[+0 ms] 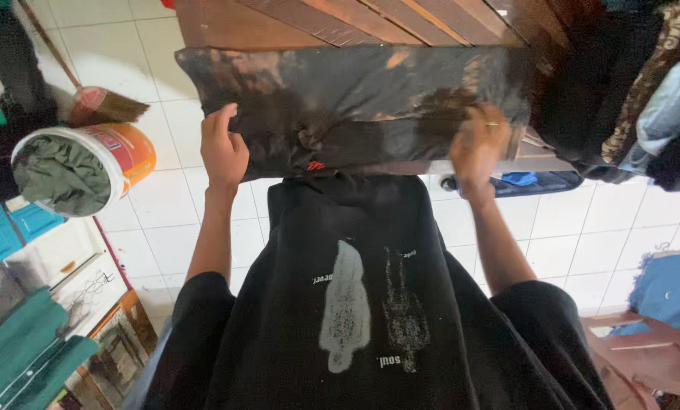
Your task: The person takes a black t-shirt from a suitcase and places it on a wooden table. They smooth out the shirt and fold it neatly by hand, folding the sides in and then folding the bottom up multiple times to create a compact rectangular shape.
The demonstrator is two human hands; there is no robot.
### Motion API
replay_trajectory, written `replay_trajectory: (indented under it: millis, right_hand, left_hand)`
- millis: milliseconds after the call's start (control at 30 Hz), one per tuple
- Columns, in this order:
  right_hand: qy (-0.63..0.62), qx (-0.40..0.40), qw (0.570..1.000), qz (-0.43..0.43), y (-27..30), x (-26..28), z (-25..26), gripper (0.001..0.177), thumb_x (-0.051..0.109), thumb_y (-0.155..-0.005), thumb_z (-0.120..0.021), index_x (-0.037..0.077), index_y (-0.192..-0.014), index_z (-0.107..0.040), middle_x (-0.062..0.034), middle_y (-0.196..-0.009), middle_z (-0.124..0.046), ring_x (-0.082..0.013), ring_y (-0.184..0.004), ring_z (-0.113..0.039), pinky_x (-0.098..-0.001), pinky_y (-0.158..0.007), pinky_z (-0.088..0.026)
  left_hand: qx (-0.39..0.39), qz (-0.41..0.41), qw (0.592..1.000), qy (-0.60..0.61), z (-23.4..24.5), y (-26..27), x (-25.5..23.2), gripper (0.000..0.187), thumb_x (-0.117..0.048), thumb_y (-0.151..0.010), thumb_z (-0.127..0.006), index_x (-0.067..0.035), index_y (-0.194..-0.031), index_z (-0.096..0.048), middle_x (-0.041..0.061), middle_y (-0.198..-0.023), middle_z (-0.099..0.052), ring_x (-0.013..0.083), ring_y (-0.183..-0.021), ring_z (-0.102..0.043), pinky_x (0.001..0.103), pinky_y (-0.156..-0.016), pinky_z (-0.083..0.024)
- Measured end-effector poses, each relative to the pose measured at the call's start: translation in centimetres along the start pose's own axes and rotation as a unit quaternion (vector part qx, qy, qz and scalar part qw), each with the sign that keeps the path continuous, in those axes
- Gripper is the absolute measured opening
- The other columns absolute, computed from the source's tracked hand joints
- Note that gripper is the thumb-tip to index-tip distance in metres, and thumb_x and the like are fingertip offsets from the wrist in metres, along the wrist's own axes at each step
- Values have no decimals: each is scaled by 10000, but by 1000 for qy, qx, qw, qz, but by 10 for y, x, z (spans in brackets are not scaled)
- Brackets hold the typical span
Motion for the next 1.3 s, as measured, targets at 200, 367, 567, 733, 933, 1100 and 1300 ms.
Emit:
replay_trajectory:
  millis: [200, 367, 567, 733, 933, 1100, 1300]
  right_hand:
    - [-175, 266, 945, 72, -11, 152, -70, 456, 198, -940, -708, 108, -1378, -616, -168, -1053, -712, -380, -997, -678, -483, -855, -540]
    - [-51, 258, 939, 223, -20, 233, -108, 488, 243, -793, -767, 105, -1257, -709, -174, -910, -706, -363, -910, -676, -474, -790, -541]
    - [-126, 189, 960, 162, -12, 229, -134, 185, 151, -833, -789, 119, -1014, -778, -106, -915, -700, -338, -957, -654, -440, -865, -552]
    - [-300, 172, 938, -14, 0, 219, -112, 204, 89, -886, -800, 47, -1085, -780, -100, -1001, -682, -224, -900, -669, -357, -784, -549]
    - [-466, 179, 826, -262, 25, 219, -109, 341, 35, -974, -747, 40, -1314, -722, -48, -903, -597, -116, -790, -536, -263, -686, -459]
    - [-557, 269, 684, -387, 49, 230, -98, 370, 106, -951, -628, 76, -1319, -628, -62, -964, -765, -156, -850, -747, -319, -790, -636]
    - [-383, 284, 874, -93, 45, 226, -106, 430, 69, -919, -727, 12, -1334, -631, -123, -1144, -763, -238, -1064, -751, -357, -910, -614]
  left_hand:
    - [-24, 152, 970, 190, -26, 21, 25, 470, 36, -989, -581, -89, -1434, -495, 105, -1226, -636, 277, -1032, -656, 383, -828, -557]
    - [42, -94, 995, 9, -14, 26, -24, 709, 100, -748, -606, -75, -1431, -535, 177, -1339, -620, 370, -1287, -522, 491, -1084, -415]
    - [234, -64, 967, -82, -10, 18, -27, 498, -86, -820, -759, -95, -1306, -650, 115, -1128, -649, 329, -1212, -496, 519, -1102, -302]
    - [183, -110, 977, 24, 21, 28, -21, 218, -36, -715, -758, -108, -921, -759, 94, -1123, -691, 351, -1262, -517, 507, -1122, -315]
    - [203, -88, 968, 118, 54, 57, -8, 169, 0, -723, -714, -66, -838, -610, 41, -1370, -687, 331, -1480, -417, 494, -1147, -397]
    - [214, -132, 966, 64, 56, 64, -2, 203, 15, -749, -701, -63, -894, -583, 29, -1309, -723, 333, -1451, -454, 499, -1227, -329]
    - [211, -126, 968, 45, 44, 51, 17, 256, -44, -909, -672, -100, -1157, -705, 83, -1344, -675, 323, -1358, -550, 449, -1182, -418]
Point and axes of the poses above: each hand's wrist, its own y-axis away from the middle knuckle, its own z-axis out of the back of the hand, x = y × z, the point moved 5 cm from there along -y, towards the middle knuckle
